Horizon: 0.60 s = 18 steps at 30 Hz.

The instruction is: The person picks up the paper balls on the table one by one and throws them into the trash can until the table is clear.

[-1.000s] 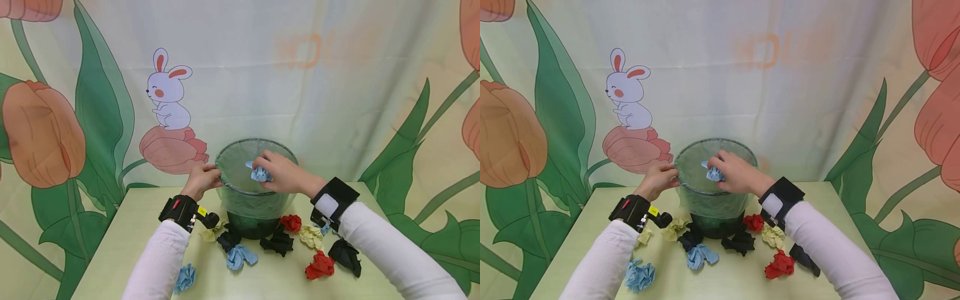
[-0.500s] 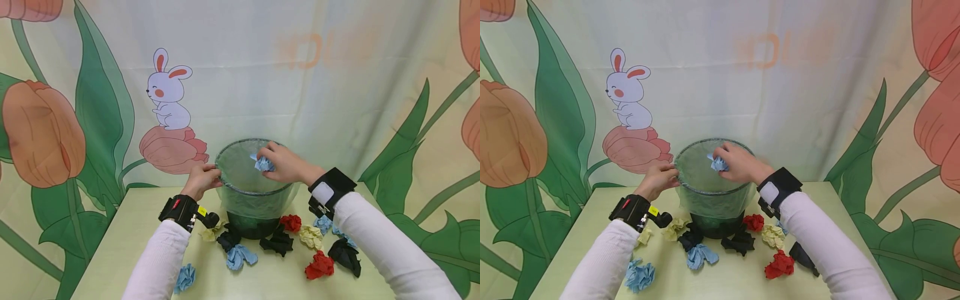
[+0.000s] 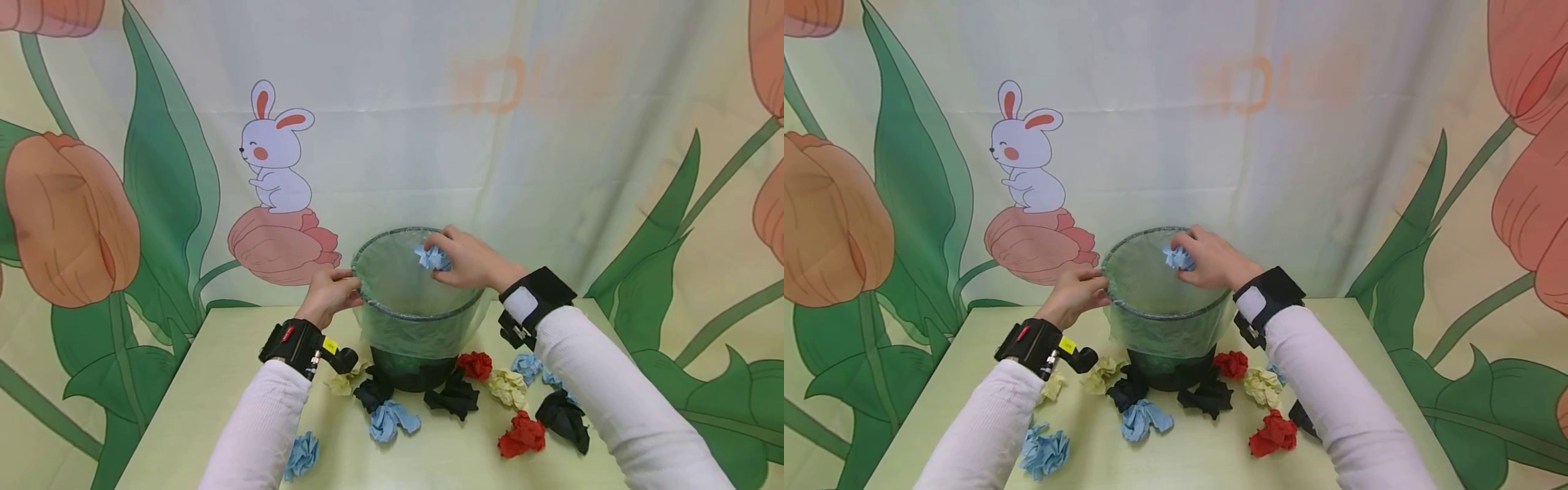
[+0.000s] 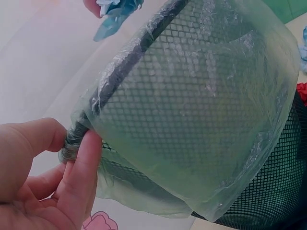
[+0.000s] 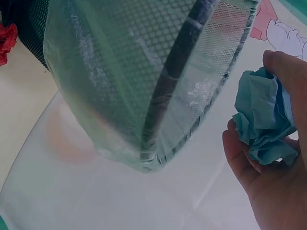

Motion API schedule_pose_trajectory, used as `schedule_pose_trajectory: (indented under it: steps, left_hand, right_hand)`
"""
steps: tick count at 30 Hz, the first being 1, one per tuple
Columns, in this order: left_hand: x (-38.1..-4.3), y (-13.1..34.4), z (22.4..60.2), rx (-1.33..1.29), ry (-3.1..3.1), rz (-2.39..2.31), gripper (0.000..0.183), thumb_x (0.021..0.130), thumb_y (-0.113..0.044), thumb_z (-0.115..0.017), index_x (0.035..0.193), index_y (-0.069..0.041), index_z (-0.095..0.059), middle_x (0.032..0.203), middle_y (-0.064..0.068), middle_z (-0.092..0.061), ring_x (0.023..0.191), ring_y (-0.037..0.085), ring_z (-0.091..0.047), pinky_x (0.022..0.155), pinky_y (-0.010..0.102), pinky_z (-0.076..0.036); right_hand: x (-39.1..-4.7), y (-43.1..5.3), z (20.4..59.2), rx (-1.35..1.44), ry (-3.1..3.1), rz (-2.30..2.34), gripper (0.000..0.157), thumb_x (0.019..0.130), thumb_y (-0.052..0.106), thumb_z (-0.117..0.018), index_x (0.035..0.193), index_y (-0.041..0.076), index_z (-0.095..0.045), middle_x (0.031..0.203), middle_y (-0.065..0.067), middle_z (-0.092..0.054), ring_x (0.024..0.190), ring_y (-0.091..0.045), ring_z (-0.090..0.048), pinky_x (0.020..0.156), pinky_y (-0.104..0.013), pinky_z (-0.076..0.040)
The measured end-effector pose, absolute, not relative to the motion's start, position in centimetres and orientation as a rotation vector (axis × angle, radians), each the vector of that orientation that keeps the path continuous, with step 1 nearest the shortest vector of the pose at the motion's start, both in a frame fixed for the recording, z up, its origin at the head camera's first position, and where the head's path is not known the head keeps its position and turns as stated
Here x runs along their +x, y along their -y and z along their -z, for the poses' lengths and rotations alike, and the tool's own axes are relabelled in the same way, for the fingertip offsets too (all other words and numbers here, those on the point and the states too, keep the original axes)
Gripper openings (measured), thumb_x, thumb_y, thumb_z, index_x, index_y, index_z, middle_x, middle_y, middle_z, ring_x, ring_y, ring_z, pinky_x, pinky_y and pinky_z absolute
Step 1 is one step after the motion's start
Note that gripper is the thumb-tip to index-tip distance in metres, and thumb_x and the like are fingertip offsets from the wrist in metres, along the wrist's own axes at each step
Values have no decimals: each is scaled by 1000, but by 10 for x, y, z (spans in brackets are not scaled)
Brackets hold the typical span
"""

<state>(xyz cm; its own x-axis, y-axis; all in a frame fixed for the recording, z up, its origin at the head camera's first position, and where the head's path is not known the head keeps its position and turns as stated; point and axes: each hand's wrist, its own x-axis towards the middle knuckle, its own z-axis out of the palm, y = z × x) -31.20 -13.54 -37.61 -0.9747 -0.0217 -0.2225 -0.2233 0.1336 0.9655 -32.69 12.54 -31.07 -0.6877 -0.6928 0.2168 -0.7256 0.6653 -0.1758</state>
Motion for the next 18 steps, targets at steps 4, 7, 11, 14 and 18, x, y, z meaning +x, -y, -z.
schedule_pose_trajectory:
  steps: [4, 7, 11, 14, 18]
  left_hand:
    - [-312, 135, 377, -251, -2239, -1956, 53, 89, -9, -52, 140, -2, -36, 130, 17, -48, 72, 14, -59, 77, 28, -55]
    - [-312, 135, 377, -248, -2241, -1958, 53, 90, -9, -52, 140, -3, -37, 130, 17, -48, 71, 13, -59, 77, 28, -55]
    - [-312, 135, 377, -240, -2245, -1957, 53, 89, -9, -52, 140, -2, -36, 130, 17, -48, 70, 13, -59, 76, 28, -55]
    - [-312, 135, 377, -242, -2248, -1955, 53, 89, -9, -52, 140, -2, -36, 129, 17, -49, 70, 13, -59, 75, 27, -55]
    - [-313, 134, 377, -251, -2248, -1956, 53, 89, -9, -53, 139, -3, -37, 126, 16, -51, 69, 13, -59, 74, 26, -56]
  right_hand:
    - [-326, -126, 311, 1153, 2784, -363, 41, 85, 21, -65, 121, 8, -50, 110, -16, -49, 81, -23, -50, 69, -36, -45]
    - [-326, -126, 312, 1151, 2791, -367, 43, 85, 21, -65, 122, 7, -49, 113, -17, -49, 84, -24, -51, 72, -37, -46]
    - [-326, -126, 313, 1157, 2796, -372, 45, 85, 22, -65, 124, 7, -49, 118, -18, -48, 89, -25, -52, 75, -38, -47]
    - [-327, -127, 314, 1162, 2797, -373, 47, 86, 23, -64, 126, 7, -48, 122, -18, -47, 93, -26, -53, 78, -39, -47]
    - [-328, -127, 315, 1166, 2789, -379, 50, 85, 25, -64, 129, 7, -47, 125, -18, -45, 97, -27, -54, 82, -40, -48]
